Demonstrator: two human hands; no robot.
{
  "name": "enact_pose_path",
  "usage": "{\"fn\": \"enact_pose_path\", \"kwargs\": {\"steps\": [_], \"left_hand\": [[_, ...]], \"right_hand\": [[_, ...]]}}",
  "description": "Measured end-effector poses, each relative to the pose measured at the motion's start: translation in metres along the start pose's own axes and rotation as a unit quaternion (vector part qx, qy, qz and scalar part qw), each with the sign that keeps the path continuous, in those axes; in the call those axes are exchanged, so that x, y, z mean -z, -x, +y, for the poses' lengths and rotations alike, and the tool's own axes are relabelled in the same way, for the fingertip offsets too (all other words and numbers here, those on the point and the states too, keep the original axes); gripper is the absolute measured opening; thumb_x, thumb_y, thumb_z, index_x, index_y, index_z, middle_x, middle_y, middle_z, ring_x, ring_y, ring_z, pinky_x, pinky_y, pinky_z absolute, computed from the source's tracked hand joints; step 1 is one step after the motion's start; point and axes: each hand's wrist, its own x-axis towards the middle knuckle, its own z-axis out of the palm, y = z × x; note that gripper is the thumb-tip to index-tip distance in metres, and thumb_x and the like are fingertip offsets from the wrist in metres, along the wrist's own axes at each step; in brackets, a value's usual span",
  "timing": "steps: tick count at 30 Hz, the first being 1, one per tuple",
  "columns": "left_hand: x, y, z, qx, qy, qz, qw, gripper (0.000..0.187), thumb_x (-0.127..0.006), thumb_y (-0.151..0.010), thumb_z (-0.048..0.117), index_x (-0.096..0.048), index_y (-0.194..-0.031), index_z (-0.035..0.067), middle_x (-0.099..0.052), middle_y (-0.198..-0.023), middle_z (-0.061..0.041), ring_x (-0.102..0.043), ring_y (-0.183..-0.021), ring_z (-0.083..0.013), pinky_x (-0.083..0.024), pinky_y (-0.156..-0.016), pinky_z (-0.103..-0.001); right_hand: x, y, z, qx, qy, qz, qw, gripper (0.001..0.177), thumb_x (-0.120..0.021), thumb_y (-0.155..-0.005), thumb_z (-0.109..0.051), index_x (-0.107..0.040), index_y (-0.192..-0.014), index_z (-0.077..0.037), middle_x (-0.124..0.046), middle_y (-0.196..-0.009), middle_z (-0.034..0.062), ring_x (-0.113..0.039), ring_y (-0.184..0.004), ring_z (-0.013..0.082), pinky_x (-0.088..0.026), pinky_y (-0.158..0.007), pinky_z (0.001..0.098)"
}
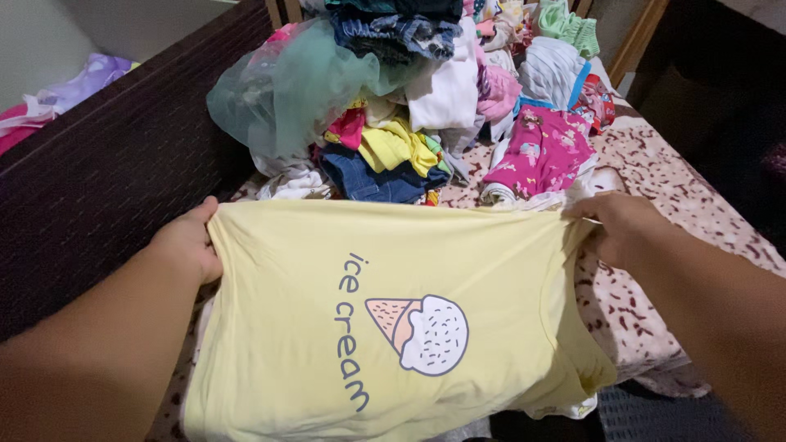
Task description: The person folds several small children's clothing items one by one on a bed and places them into a nearby storage bin. Items include a red top, a white cherry-print top, a white cloth, a pink Sofia the First top, a yellow ice cream top, and a pink floral top.
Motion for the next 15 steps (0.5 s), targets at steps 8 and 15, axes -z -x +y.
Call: {"fn": "enact_pose_path", "kwargs": {"steps": [8,15], "left_hand": [[-0.005,-0.001,-0.013,-0.154,-0.343,0.137,0.917,0.036,-0.074,-0.094,0.029,-0.068,-0.114,-0.001,-0.069,-0.123,-0.021,-0.071,-0.105,-0.0361,-0.058,-0.084,-0.052],[0.044,0.030,-0.037,-0.249,-0.548,0.139,0.787,0.062,-0.077,-0.091,0.044,-0.068,-0.110,-0.014,-0.070,-0.112,-0.028,-0.070,-0.098,-0.0394,-0.053,-0.085,-0.049]], "right_hand": [[0.000,0.007,0.032,0.172,0.156,-0.018,0.973,0.023,-0.079,-0.086,-0.001,-0.057,-0.086,-0.007,-0.060,-0.083,0.0068,-0.060,-0.073,0.0203,-0.053,-0.067,0.0392],[0.022,0.058,0.038,0.078,0.312,0.112,0.940,0.060,-0.065,-0.102,-0.050,-0.069,-0.100,0.009,-0.069,-0.098,0.0225,-0.065,-0.082,0.0316,-0.050,-0.071,0.0477]]}}
